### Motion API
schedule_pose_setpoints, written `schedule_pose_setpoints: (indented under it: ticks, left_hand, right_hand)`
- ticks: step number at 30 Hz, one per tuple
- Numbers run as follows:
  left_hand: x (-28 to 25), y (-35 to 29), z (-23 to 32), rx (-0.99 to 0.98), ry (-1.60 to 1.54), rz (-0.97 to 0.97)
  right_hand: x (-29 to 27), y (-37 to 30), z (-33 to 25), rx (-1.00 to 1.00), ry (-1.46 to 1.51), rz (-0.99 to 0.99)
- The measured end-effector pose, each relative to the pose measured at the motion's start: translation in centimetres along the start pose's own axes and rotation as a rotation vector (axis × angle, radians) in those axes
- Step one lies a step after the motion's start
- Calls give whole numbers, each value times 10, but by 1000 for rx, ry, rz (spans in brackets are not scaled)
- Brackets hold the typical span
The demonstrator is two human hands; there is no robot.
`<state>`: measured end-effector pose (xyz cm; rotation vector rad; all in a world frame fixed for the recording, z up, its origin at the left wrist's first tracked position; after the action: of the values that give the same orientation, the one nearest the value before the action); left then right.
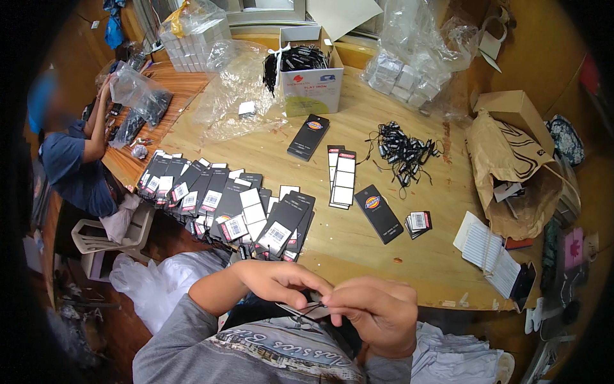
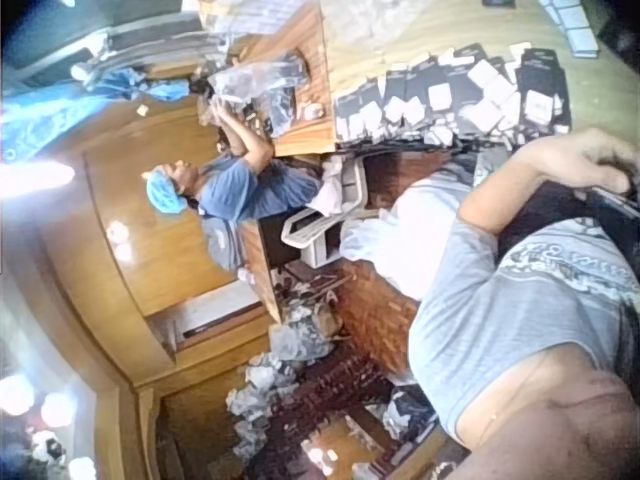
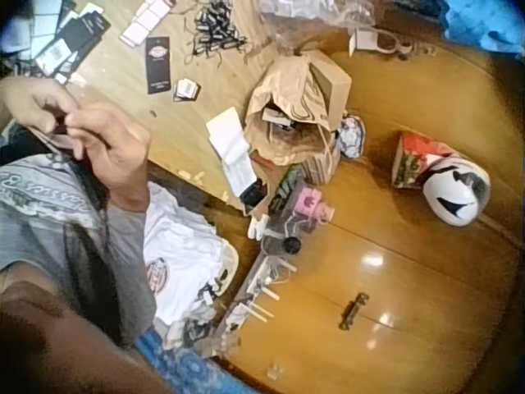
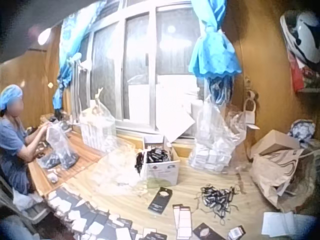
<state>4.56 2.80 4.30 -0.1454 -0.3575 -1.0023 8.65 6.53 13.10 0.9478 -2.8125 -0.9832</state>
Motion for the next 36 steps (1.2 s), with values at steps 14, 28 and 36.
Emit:
schedule_pose_setpoints:
  ticks: [14,28,36]
  left_hand:
    - [-13,-66,96,336,1170,748]
    - [-86,-136,18,-432,1385,974]
    - [-185,-49,59,-133,1417,1022]
  right_hand:
    - [42,5,-26,-353,-219,-343]
    - [71,-34,67,-204,-348,-670]
    - [-39,30,203,340,-739,-790]
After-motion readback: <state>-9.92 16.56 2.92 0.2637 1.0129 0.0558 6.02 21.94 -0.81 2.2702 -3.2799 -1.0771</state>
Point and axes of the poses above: each hand's wrist, its own y-axis towards the middle knuckle, its own x-axis out of the palm, z = x × y, the point moved 10 cm from there along y, towards the middle knuckle, and after that the axes turned 8 degrees about -x, right-handed, at the moved point
